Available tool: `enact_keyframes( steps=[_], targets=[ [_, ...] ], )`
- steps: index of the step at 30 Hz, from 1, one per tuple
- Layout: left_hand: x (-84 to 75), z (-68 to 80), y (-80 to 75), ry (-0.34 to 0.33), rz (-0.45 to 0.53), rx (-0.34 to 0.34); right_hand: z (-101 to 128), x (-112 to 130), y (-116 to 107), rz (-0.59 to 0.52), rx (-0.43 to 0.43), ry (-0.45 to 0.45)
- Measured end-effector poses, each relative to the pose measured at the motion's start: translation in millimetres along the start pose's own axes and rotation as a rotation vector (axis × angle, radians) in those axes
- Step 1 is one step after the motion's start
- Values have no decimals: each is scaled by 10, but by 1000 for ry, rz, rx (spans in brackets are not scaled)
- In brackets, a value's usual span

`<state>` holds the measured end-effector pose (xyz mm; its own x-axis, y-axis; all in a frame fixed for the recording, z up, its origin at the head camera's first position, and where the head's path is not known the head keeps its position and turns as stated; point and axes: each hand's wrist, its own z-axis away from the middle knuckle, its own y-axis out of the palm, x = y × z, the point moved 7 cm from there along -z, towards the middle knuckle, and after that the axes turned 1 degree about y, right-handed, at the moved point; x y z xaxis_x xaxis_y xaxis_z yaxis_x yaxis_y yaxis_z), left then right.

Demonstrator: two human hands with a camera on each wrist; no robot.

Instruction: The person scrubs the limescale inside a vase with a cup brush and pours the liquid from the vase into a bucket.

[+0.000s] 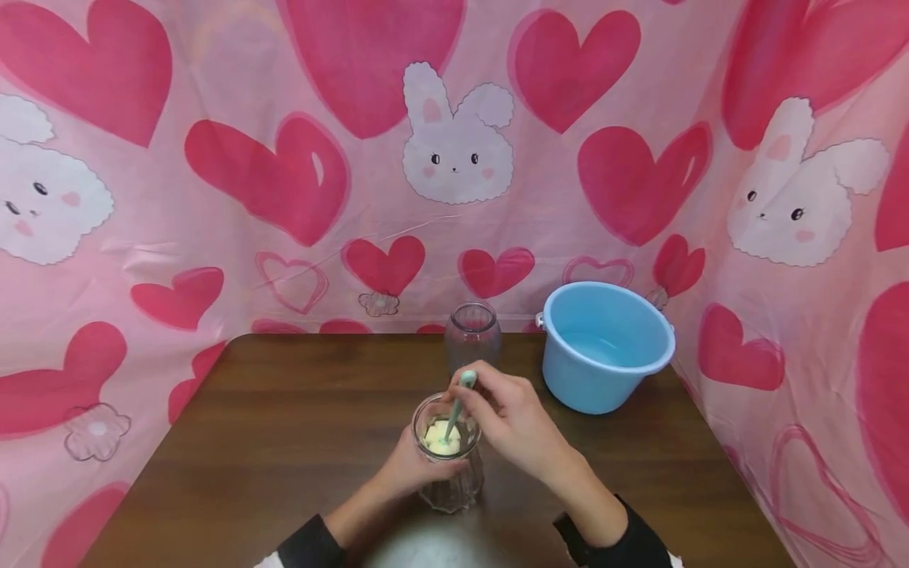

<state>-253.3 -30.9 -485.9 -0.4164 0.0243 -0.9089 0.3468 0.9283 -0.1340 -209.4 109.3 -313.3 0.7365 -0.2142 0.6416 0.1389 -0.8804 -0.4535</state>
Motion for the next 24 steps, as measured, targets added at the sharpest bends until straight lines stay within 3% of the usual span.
enact_keyframes(
  steps=[4,14,24],
  targets=[
    [-19,3,-23,17,-38,-15,-102,114,-162,-41,-59,-39],
    [10,22,-7,-42,-26,-11,23,-132,208,102,115,67],
    [-50,4,11,19,-26,-13,-125,155,-161,15,5,-2]
  ],
)
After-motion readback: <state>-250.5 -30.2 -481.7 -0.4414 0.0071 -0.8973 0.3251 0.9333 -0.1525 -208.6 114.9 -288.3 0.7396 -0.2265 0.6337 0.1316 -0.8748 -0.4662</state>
